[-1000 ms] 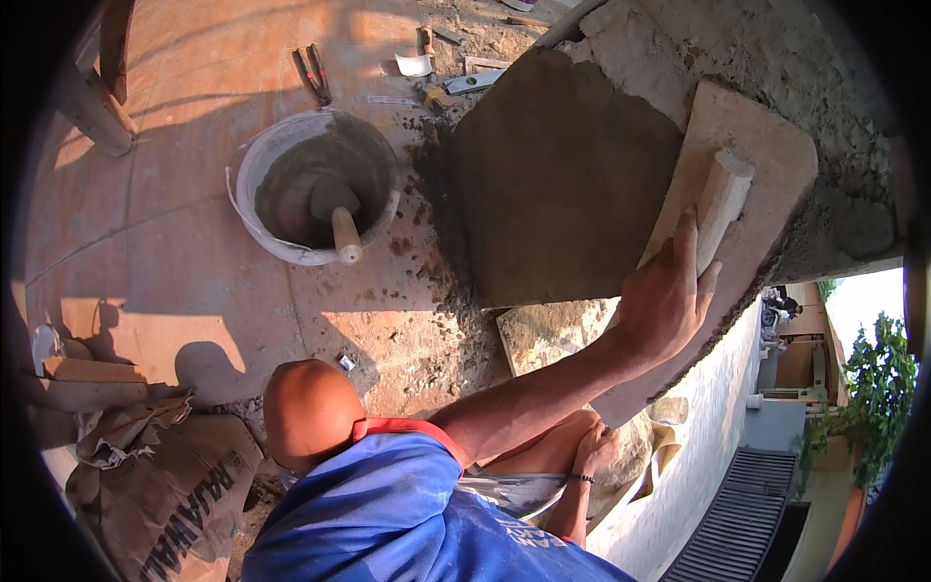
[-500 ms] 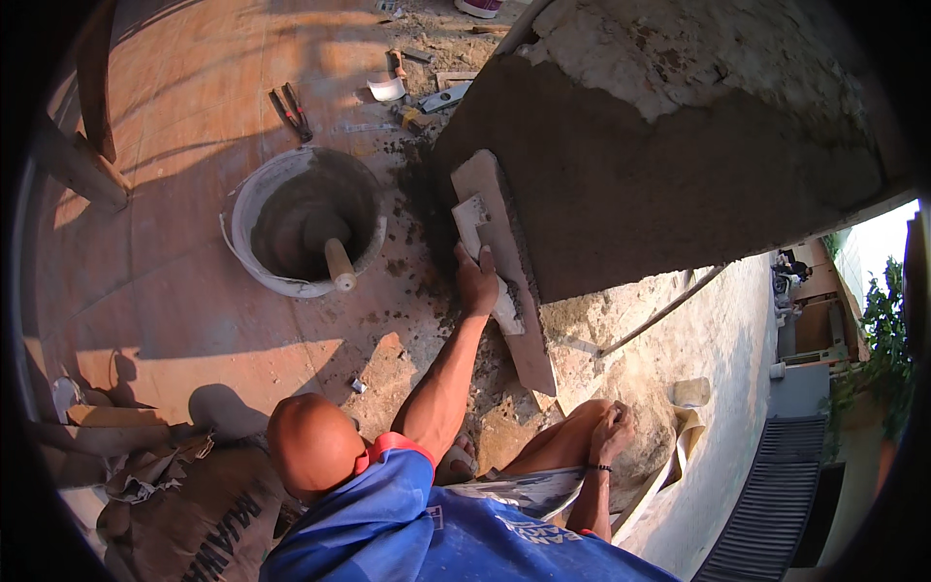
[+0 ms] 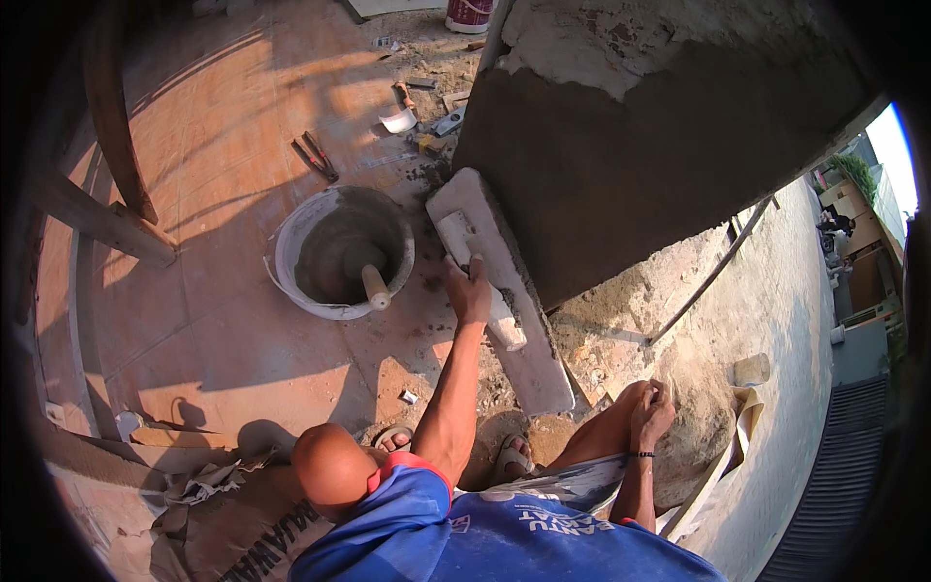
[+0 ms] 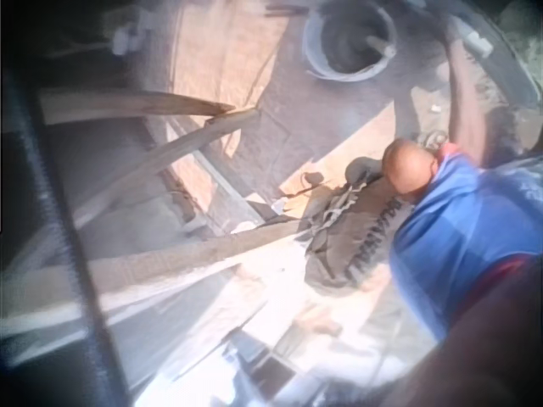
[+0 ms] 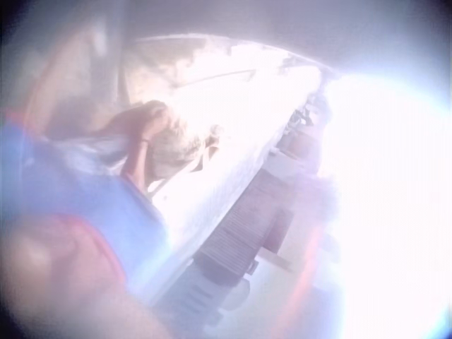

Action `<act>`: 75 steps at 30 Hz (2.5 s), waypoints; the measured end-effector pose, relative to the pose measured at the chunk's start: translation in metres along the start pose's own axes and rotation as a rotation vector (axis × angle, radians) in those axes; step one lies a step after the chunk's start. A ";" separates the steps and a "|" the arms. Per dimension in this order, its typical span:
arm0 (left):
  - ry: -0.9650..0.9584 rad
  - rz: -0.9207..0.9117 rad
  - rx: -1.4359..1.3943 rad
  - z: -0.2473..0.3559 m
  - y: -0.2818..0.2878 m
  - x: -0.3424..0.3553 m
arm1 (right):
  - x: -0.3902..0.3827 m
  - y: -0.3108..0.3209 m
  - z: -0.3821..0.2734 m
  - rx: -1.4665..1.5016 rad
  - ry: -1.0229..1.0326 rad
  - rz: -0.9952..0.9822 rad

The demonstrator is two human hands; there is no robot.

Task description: The person scoops cement from a bucket with a trowel and applies it to a vertical wall using a float. They repeatedly smooth and level the surface, working on a single section of the wall.

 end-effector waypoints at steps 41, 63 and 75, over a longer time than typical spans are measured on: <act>0.140 0.039 -0.116 -0.002 -0.055 -0.098 | -0.015 0.019 0.001 0.005 0.150 -0.060; 0.065 -0.362 -0.795 0.013 -0.091 -0.104 | 0.007 -0.041 -0.194 0.012 0.546 -0.490; 0.277 -0.570 -0.772 -0.020 -0.085 -0.113 | 0.028 -0.066 -0.210 -0.064 0.614 -0.735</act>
Point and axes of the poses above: each hand's wrist, its own x-axis towards the middle knuckle, its own y-axis out of the back of the hand, z = x × y, the point moved 3 cm from there along x, towards the middle knuckle, and after that the axes turned 15 degrees about -z, right-handed, at the moved point
